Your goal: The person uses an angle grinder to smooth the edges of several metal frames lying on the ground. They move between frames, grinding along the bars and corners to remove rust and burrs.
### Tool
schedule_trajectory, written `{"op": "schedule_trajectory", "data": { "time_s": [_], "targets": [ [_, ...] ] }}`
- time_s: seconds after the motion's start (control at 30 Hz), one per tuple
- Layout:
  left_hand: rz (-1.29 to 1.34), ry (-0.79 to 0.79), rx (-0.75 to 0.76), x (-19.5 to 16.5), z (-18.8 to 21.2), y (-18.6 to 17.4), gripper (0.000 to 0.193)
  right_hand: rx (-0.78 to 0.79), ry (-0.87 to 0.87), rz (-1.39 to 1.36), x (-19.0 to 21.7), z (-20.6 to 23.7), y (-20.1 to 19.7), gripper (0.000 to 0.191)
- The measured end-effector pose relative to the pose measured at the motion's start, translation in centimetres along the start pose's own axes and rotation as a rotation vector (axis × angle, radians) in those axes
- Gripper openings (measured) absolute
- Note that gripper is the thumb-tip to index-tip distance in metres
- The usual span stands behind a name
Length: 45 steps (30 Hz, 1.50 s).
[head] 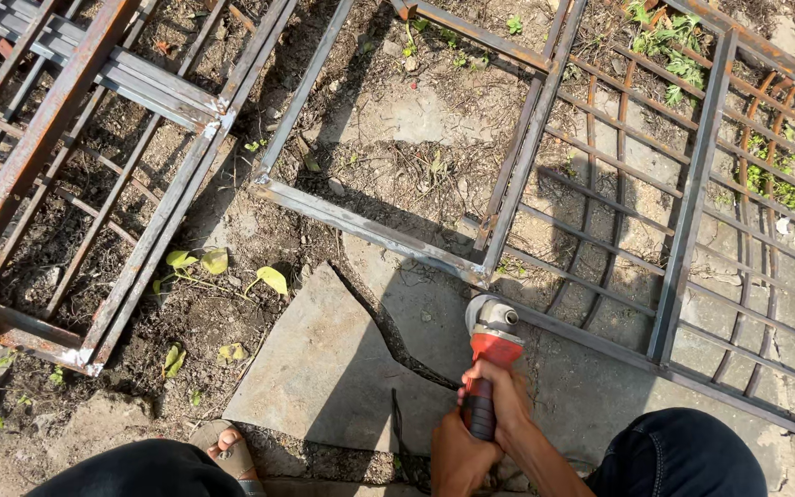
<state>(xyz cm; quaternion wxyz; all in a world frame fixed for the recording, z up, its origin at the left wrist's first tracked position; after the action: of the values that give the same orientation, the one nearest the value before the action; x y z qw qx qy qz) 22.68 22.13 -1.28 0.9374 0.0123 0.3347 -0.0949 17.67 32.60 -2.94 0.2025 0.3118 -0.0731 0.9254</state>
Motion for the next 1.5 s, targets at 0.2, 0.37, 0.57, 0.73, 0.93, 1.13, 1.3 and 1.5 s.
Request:
{"op": "schedule_trajectory", "data": {
  "time_s": [0.2,0.37,0.57,0.73,0.93,1.13,1.3,1.5],
  "targets": [
    [-0.053,0.086,0.013,1.2,-1.7,-2.0,0.037,-0.053,-0.067,-0.034,-0.7,-0.3,2.1,0.036],
    [-0.096,0.037,0.035,1.8,-2.8,-3.8,0.04,-0.125,0.017,0.043,-1.3,-0.4,3.6,0.037],
    [-0.061,-0.015,0.114,1.5,-4.1,-5.3,0.044,-0.132,-0.044,0.005,-1.5,-1.1,4.8,0.035],
    [-0.035,-0.053,0.118,1.6,-4.5,-5.8,0.041,-0.161,0.021,0.033,-1.7,-1.4,5.5,0.038],
    [-0.052,-0.065,0.119,1.2,-4.5,-6.9,0.039,-0.137,0.008,-0.016,-1.8,-1.8,6.4,0.034],
    [-0.059,-0.064,0.144,0.4,-4.5,-7.5,0.039,-0.133,0.034,-0.054,-2.0,-2.4,6.3,0.03],
    [-0.079,-0.047,0.079,0.3,-4.3,-7.3,0.037,-0.091,0.041,-0.045,-2.2,-2.8,6.1,0.029],
    [-0.123,-0.117,0.102,0.0,-3.9,-7.1,0.037,-0.11,0.042,-0.005,-1.9,-2.3,6.0,0.027]
  ]
}}
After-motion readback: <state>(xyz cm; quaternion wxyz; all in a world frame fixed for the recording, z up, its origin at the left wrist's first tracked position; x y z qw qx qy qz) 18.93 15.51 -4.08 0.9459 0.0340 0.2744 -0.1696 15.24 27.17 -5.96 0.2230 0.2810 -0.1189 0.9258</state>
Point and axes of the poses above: each hand's wrist, its own z-axis away from the middle knuckle, its own y-axis out of the palm, x = y × z, the point moved 2 cm from there along -z, towards the middle knuckle, and after that the axes turned 1 degree about z, right-handed, at the moved point
